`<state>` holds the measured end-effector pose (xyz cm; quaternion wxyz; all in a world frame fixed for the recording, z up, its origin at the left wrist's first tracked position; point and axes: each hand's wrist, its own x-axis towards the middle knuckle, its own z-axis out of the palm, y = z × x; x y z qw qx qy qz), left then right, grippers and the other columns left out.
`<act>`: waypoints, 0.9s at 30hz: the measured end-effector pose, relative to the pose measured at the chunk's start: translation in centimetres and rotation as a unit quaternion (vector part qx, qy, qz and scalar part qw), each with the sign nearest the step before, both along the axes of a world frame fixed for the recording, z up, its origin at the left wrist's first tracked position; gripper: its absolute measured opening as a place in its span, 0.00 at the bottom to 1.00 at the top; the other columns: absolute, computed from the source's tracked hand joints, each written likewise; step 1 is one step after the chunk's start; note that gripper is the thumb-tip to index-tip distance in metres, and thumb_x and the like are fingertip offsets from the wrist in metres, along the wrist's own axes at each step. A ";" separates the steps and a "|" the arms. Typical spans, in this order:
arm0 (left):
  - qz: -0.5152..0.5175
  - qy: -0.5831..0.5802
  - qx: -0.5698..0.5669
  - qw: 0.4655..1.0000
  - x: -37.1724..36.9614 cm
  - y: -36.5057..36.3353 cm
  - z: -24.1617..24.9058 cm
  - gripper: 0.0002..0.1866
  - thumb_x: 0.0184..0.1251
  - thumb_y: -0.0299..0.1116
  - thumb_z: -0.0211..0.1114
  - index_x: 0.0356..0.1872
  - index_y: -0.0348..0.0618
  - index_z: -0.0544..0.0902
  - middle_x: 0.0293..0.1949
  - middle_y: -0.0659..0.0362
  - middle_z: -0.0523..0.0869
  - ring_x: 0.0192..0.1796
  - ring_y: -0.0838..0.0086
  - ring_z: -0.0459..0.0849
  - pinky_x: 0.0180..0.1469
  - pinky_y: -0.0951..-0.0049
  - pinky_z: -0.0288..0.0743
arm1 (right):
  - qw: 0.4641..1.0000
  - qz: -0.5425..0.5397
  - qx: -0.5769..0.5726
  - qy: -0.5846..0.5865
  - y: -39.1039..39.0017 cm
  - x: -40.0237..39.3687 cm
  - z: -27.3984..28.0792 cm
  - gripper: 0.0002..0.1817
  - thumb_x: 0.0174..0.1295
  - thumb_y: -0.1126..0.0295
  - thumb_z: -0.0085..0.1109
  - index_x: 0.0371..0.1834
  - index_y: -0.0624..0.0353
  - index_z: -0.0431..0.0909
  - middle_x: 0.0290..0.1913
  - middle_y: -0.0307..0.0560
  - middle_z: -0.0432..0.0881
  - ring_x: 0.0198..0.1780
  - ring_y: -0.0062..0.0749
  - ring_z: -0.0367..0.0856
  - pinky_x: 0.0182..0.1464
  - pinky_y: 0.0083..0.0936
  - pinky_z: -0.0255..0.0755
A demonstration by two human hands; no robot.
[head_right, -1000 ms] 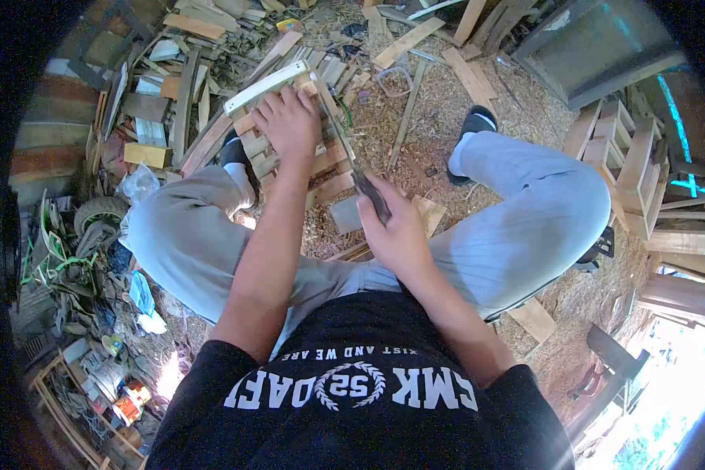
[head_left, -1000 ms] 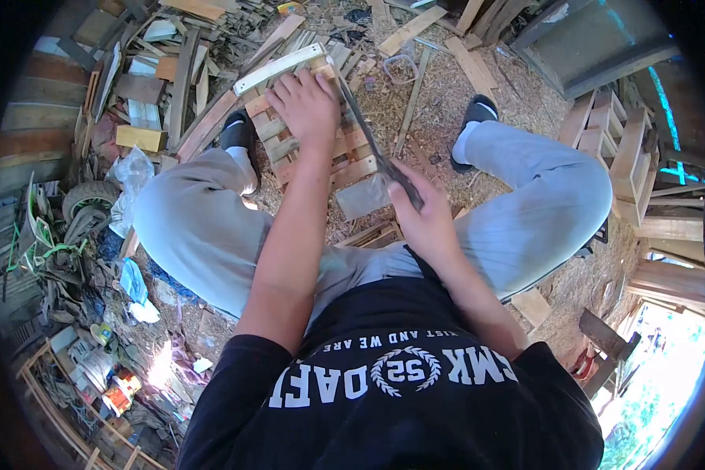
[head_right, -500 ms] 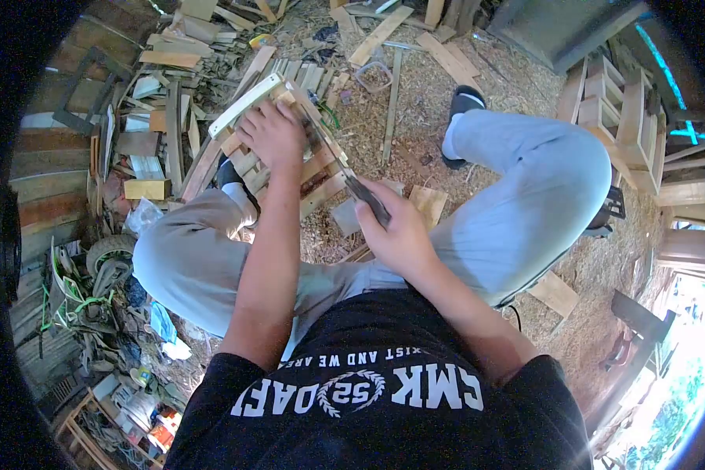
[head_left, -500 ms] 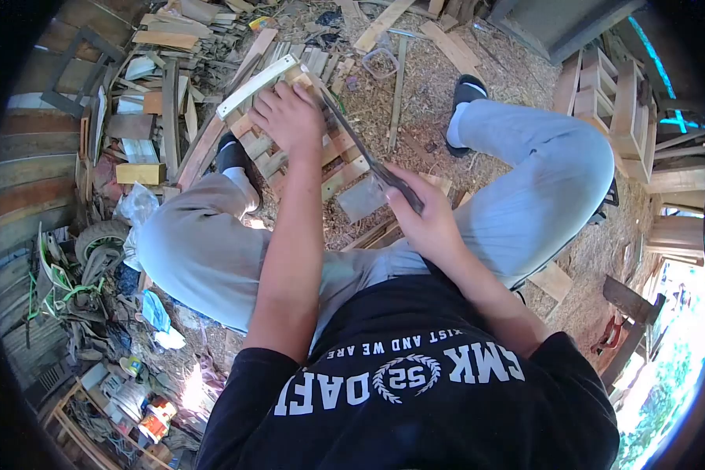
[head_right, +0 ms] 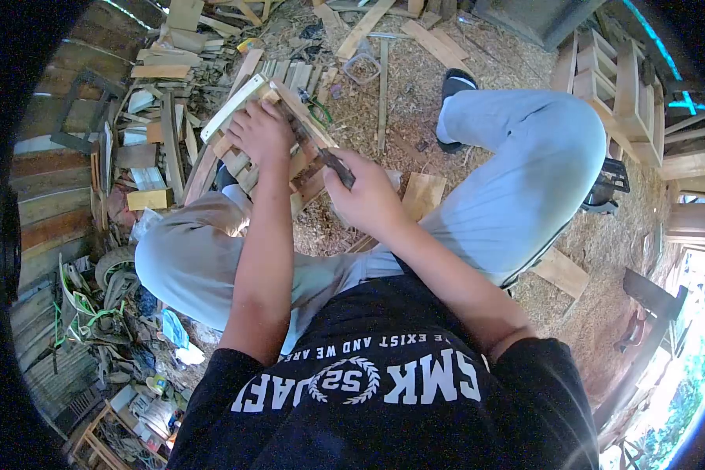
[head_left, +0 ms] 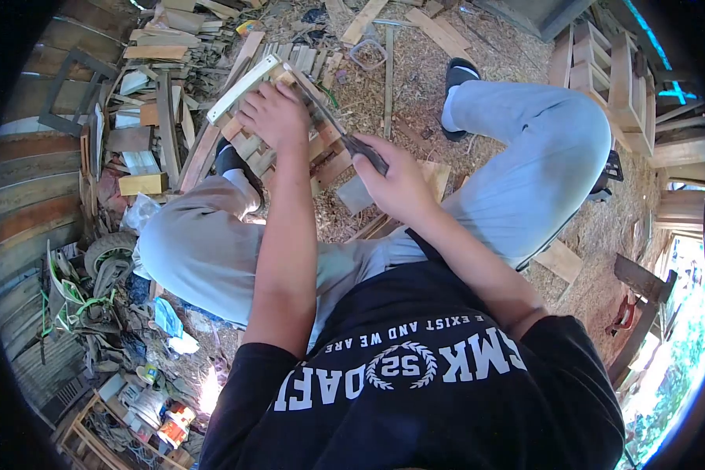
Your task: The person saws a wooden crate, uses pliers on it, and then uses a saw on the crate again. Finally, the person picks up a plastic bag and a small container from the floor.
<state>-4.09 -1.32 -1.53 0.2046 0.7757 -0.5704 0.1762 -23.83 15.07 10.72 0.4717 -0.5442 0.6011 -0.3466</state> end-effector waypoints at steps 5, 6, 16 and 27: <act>-0.001 -0.020 -0.013 1.000 0.0 -0.5 -0.4 0.19 0.83 0.48 0.60 0.49 0.43 0.87 0.48 0.45 0.84 0.57 0.48 0.80 0.73 0.42 0.65 | 0.995 -0.031 -0.068 -0.062 4.5 -1.7 -0.7 0.22 0.77 0.64 0.66 0.69 0.64 0.85 0.41 0.58 0.92 0.39 0.44 0.91 0.48 0.39 0.83; -0.004 -0.026 -0.026 0.999 -0.1 -0.3 -0.6 0.19 0.83 0.48 0.60 0.50 0.43 0.87 0.48 0.45 0.84 0.57 0.48 0.81 0.74 0.42 0.64 | 0.995 -0.033 -0.066 -0.062 4.0 -1.6 -0.5 0.22 0.77 0.64 0.66 0.69 0.64 0.85 0.41 0.58 0.92 0.39 0.44 0.91 0.48 0.39 0.83; 0.009 -0.073 -0.030 0.997 0.3 -0.7 -1.0 0.19 0.83 0.51 0.61 0.50 0.45 0.88 0.49 0.45 0.86 0.55 0.47 0.83 0.68 0.41 0.69 | 0.998 -0.015 -0.061 -0.004 4.2 -1.6 1.2 0.23 0.77 0.62 0.65 0.69 0.63 0.85 0.44 0.62 0.93 0.41 0.50 0.93 0.47 0.41 0.83; 0.002 -0.036 -0.026 0.999 0.1 -0.4 -0.7 0.19 0.83 0.49 0.60 0.49 0.42 0.87 0.50 0.44 0.84 0.59 0.47 0.81 0.73 0.41 0.65 | 0.995 -0.026 -0.095 -0.016 4.5 -1.2 0.5 0.23 0.78 0.64 0.63 0.71 0.62 0.83 0.38 0.62 0.91 0.35 0.51 0.90 0.41 0.43 0.81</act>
